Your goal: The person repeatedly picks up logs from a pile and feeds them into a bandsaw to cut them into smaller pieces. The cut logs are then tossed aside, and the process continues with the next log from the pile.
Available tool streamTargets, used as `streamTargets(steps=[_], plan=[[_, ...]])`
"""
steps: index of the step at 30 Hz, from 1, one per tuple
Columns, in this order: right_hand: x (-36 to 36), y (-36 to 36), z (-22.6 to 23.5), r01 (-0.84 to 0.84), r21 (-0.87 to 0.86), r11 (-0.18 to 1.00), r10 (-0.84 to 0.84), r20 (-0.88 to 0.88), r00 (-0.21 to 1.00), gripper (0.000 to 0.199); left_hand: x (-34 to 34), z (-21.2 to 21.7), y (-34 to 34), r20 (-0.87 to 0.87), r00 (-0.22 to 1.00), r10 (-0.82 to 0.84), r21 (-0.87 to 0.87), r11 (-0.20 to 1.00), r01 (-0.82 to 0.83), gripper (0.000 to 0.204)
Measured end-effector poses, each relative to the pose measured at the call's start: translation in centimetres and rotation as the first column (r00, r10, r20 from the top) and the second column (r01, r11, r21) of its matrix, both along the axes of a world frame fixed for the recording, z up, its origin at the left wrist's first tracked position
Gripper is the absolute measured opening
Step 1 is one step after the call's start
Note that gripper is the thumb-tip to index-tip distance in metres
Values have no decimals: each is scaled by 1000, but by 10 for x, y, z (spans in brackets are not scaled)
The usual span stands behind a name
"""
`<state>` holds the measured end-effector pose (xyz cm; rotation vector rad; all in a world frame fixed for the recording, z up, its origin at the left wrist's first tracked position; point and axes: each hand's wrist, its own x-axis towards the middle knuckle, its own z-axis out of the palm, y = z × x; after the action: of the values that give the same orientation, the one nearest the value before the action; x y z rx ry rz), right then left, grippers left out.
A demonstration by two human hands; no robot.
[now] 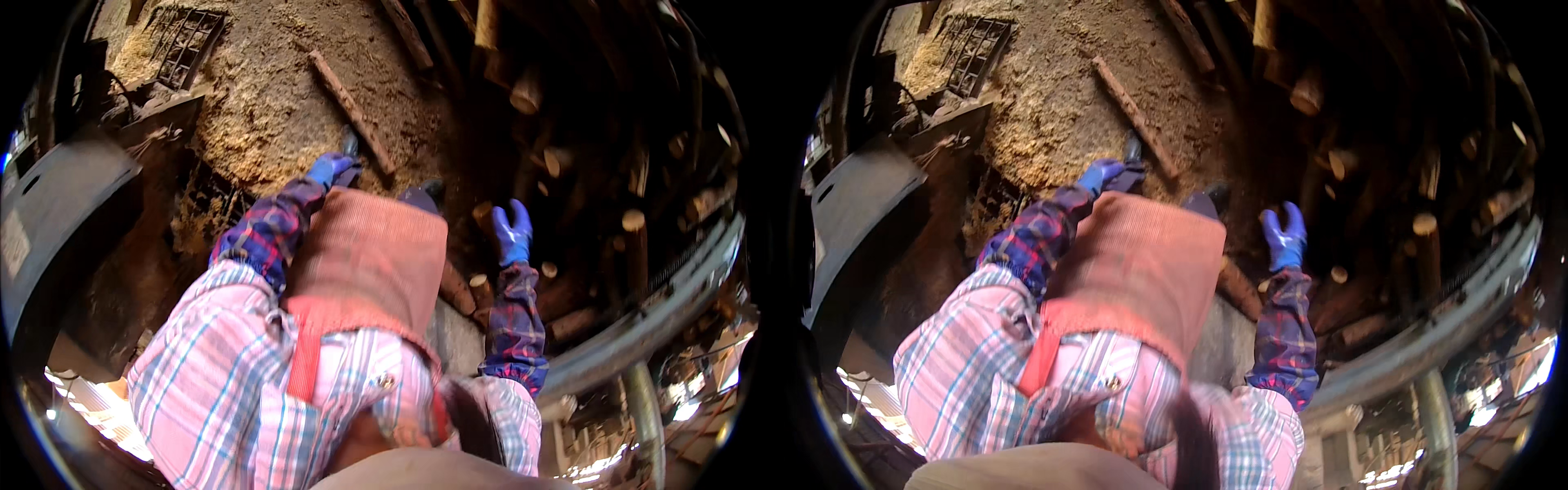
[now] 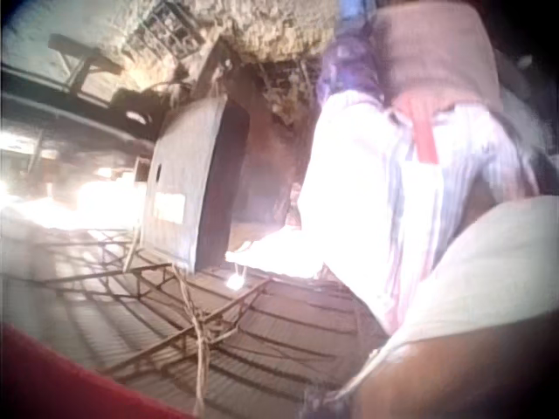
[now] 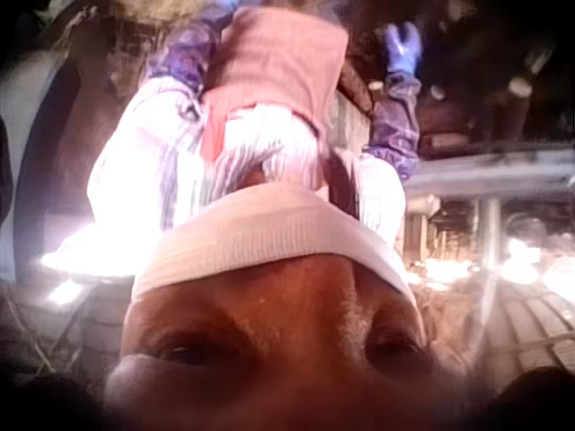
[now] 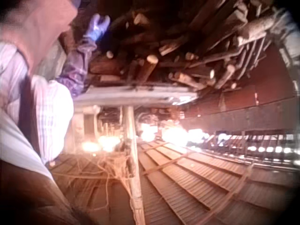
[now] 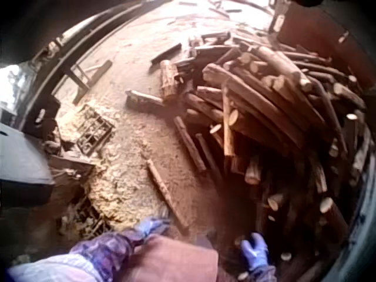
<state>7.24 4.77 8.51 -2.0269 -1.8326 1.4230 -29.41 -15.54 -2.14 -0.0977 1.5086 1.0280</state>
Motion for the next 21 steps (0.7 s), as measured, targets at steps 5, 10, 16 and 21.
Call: streamTargets(steps=[5,10,16,21], plan=[[-149,86,-215,-283,-344,895,260,-113,959,71,-18,-154,-8,89,993,79,-420,907,-34,25],[-262,175,-431,-551,-110,827,559,263,787,89,11,-328,-6,234,937,258,-450,883,-131,37],[-381,173,-512,-579,178,796,504,337,795,99,61,-458,18,-492,839,-232,-749,605,-272,77],[-298,154,-514,-535,-318,783,245,-633,734,48,49,-376,19,4,906,424,-148,896,-419,60]])
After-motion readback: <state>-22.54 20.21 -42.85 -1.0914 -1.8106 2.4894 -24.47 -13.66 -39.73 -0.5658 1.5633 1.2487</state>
